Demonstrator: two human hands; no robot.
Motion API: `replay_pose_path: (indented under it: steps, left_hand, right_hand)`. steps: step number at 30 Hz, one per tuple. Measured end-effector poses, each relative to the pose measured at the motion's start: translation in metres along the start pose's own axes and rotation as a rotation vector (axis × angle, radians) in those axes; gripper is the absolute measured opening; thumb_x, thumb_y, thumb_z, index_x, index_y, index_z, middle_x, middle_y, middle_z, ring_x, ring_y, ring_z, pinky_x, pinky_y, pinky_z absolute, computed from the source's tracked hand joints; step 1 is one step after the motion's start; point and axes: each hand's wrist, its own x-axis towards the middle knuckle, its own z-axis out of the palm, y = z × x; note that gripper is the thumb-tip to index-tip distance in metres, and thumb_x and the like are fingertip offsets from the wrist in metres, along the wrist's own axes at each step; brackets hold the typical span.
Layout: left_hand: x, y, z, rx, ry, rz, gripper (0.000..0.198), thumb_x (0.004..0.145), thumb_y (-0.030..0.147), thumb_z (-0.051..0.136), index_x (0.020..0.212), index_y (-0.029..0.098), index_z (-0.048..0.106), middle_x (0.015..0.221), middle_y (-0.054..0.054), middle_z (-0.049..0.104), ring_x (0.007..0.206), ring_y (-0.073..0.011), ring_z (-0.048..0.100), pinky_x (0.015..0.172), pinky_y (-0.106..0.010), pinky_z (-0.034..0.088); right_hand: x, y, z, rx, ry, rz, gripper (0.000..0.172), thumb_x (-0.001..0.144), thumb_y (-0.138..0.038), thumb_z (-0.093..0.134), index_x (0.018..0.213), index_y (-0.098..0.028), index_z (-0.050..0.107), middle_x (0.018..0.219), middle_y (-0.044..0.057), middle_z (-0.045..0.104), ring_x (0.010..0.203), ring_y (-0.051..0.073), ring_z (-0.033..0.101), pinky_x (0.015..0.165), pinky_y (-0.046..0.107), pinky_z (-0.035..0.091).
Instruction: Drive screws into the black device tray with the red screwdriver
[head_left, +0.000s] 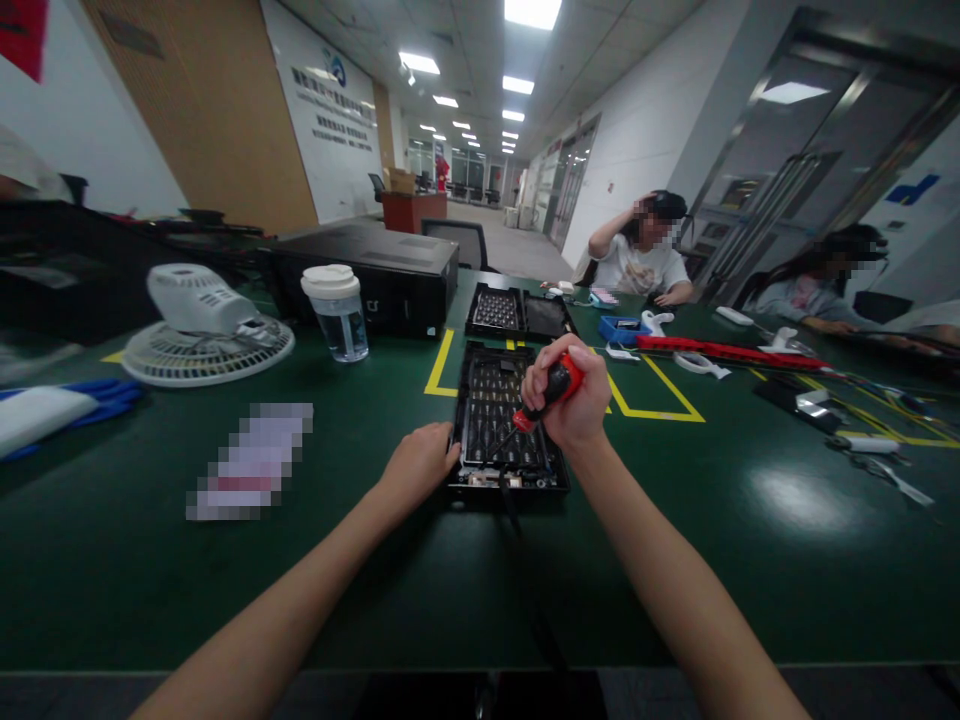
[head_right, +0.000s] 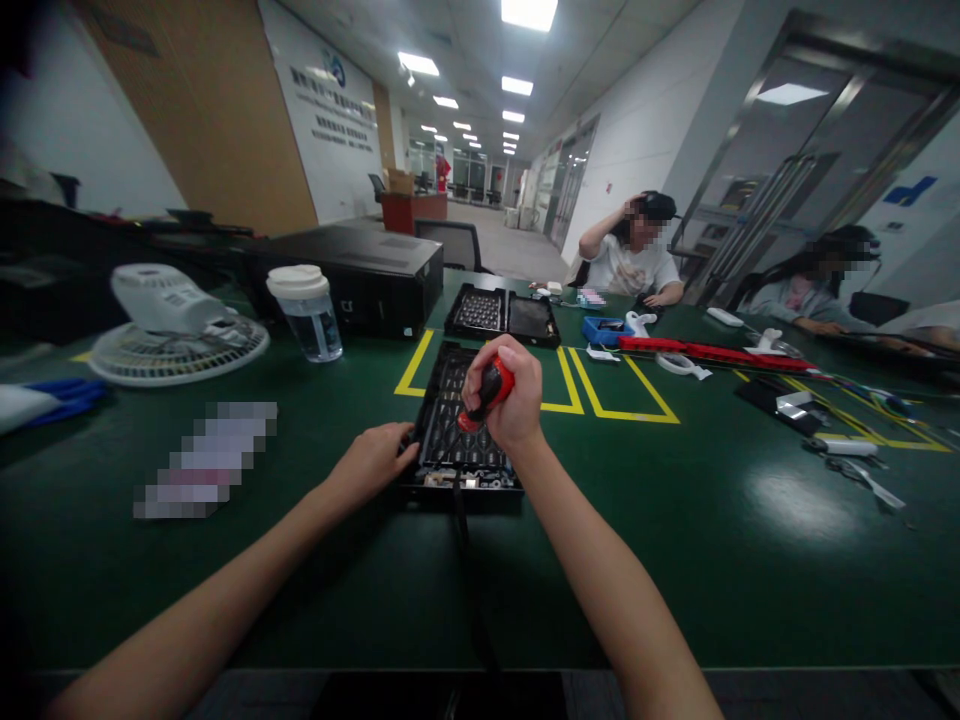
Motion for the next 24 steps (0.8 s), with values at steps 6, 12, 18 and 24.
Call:
replay_pose_path:
  steps: [6,12,18,24]
  left_hand:
    - [0.0,-0.001,0.001,-0.052,0.022,0.031,0.028,0.087,0.026,0.04,0.103,0.014,0.06,0.099,-0.012,0.066,0.092,-0.0209,0.062,0.082,-0.03,0.045]
    - [0.0,-0.002,0.002,-0.058,0.027,0.023,0.026,0.087,0.026,0.04,0.1,0.015,0.06,0.097,-0.011,0.066,0.091,-0.0203,0.062,0.08,-0.029,0.045]
    - [0.0,-0.003,0.003,-0.065,0.028,0.022,0.025,0.087,0.026,0.041,0.099,0.015,0.06,0.095,-0.011,0.066,0.089,-0.02,0.062,0.079,-0.029,0.045]
    - [0.001,-0.004,0.004,-0.043,0.041,0.033,0.027,0.087,0.027,0.04,0.1,0.014,0.06,0.095,-0.012,0.066,0.089,-0.0217,0.062,0.078,-0.03,0.045]
  right_hand:
    - [-0.001,0.009,0.001,0.013,-0.001,0.007,0.023,0.079,-0.031,0.042,0.062,-0.018,0.051,0.044,-0.005,0.048,0.031,0.009,0.041,0.032,0.02,0.032]
    - [-0.002,0.015,0.002,0.003,0.017,0.005,0.023,0.078,-0.034,0.045,0.062,-0.018,0.05,0.044,-0.005,0.048,0.031,0.008,0.042,0.033,0.02,0.032]
    - [-0.002,0.019,0.002,0.005,0.009,0.026,0.022,0.079,-0.032,0.044,0.063,-0.018,0.05,0.045,-0.004,0.048,0.031,0.009,0.042,0.033,0.02,0.033]
    - [-0.003,0.02,0.004,0.005,-0.01,0.023,0.022,0.08,-0.031,0.044,0.064,-0.017,0.051,0.045,-0.004,0.049,0.032,0.009,0.043,0.034,0.02,0.033]
